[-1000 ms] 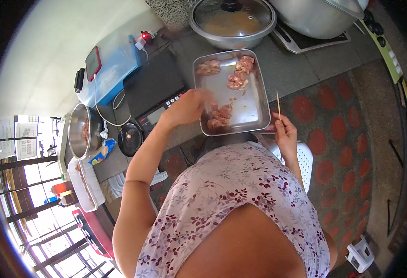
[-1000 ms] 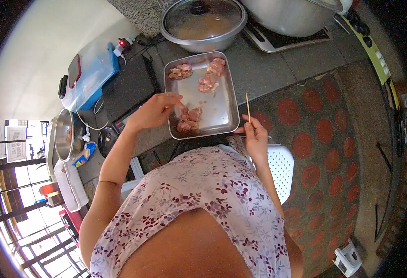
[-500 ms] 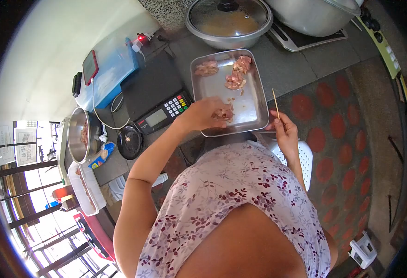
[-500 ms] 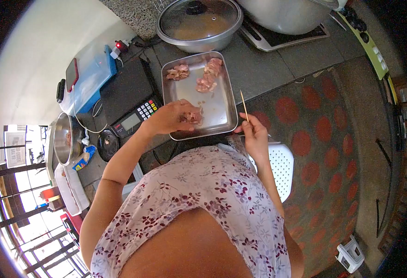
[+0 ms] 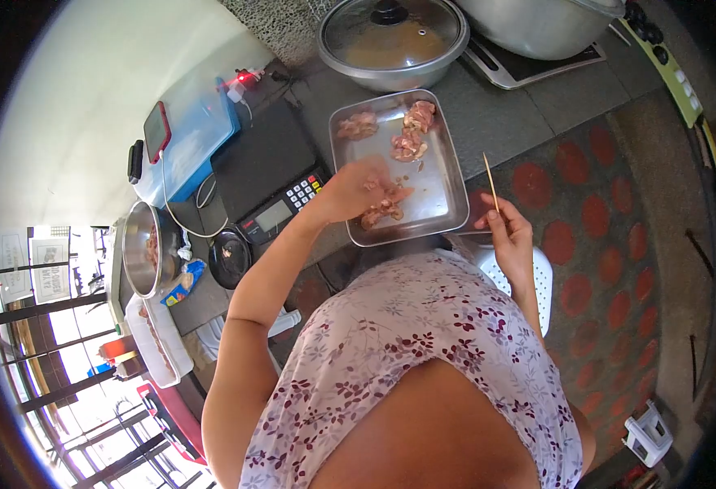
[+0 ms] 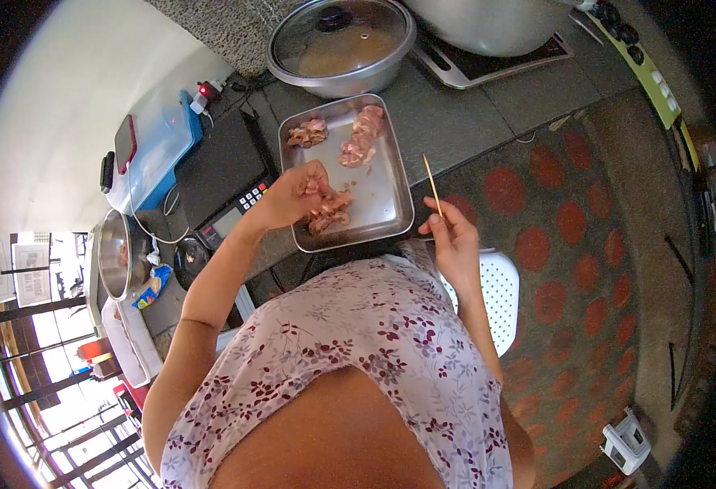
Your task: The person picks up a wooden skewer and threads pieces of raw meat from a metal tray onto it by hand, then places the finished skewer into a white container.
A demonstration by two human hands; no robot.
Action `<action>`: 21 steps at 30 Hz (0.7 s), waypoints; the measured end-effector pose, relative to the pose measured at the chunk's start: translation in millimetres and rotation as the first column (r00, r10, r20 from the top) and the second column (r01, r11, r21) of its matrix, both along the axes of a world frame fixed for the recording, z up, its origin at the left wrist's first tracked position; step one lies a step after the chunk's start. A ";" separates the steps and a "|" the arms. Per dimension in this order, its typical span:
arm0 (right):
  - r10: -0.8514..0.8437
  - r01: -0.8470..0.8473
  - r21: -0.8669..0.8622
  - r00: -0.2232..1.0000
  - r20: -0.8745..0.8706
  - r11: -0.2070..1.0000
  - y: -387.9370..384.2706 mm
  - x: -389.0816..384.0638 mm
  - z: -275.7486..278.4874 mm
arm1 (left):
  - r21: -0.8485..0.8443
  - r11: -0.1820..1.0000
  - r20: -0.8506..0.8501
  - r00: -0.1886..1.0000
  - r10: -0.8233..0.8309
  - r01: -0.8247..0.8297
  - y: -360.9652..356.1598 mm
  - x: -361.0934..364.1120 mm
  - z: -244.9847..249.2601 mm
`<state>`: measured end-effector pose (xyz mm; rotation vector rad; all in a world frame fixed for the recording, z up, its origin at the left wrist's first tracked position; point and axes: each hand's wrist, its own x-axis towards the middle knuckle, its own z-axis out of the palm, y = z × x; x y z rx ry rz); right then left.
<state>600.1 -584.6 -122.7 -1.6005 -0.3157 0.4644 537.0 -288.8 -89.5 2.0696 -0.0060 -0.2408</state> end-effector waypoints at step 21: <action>0.032 -0.032 0.009 0.999 0.017 0.999 -2.2 5.8 8.1 | 0.192 0.972 0.165 0.981 0.104 -0.136 -4.9 19.6 -3.9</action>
